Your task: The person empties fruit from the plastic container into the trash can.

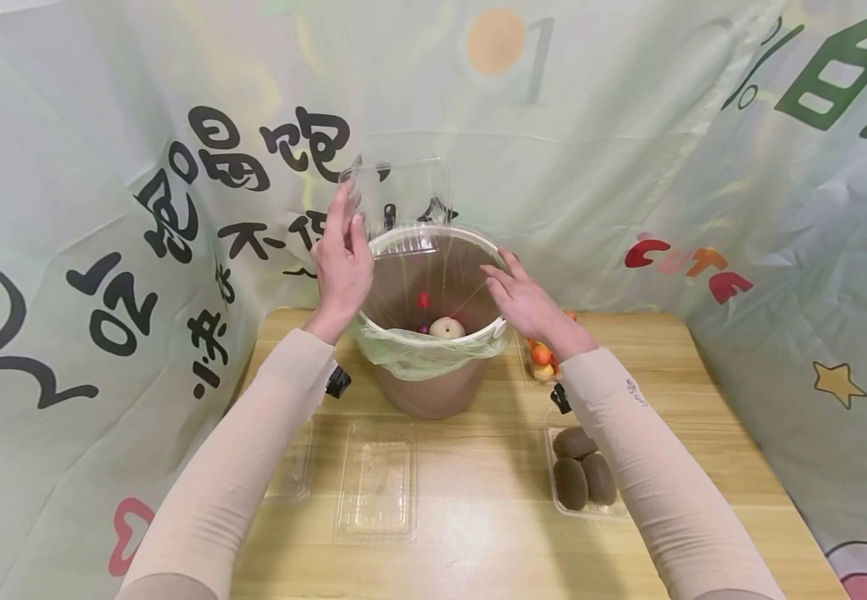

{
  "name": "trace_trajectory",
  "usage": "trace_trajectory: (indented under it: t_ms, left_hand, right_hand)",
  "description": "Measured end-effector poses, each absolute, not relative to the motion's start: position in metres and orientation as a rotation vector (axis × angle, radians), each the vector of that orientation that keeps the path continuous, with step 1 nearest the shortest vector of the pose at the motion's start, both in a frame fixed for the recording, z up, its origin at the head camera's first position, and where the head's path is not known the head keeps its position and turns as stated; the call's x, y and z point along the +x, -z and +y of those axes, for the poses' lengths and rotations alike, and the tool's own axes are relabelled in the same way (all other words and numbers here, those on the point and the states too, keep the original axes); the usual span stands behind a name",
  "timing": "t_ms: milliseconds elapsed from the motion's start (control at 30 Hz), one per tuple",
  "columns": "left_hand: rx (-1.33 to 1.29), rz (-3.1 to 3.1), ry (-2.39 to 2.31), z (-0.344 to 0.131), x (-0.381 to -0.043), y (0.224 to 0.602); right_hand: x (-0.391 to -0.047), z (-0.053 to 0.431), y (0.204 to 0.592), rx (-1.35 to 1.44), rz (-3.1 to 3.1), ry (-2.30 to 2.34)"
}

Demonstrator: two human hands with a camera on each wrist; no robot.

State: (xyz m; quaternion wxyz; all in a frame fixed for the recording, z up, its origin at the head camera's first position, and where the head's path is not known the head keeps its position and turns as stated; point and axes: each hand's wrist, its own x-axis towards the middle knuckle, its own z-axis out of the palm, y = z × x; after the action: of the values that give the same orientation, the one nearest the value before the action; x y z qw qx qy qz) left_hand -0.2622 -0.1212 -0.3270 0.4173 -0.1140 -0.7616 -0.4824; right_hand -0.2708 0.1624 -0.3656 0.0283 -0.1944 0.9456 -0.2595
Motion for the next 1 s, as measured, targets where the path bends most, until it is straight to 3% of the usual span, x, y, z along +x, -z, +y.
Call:
trace_trajectory:
  t_ms: [1000]
  left_hand:
    - [-0.271, -2.077, 1.408, -0.121, -0.248, 0.315]
  right_hand:
    - [-0.27, 0.163, 0.365, -0.601, 2.908, 0.805]
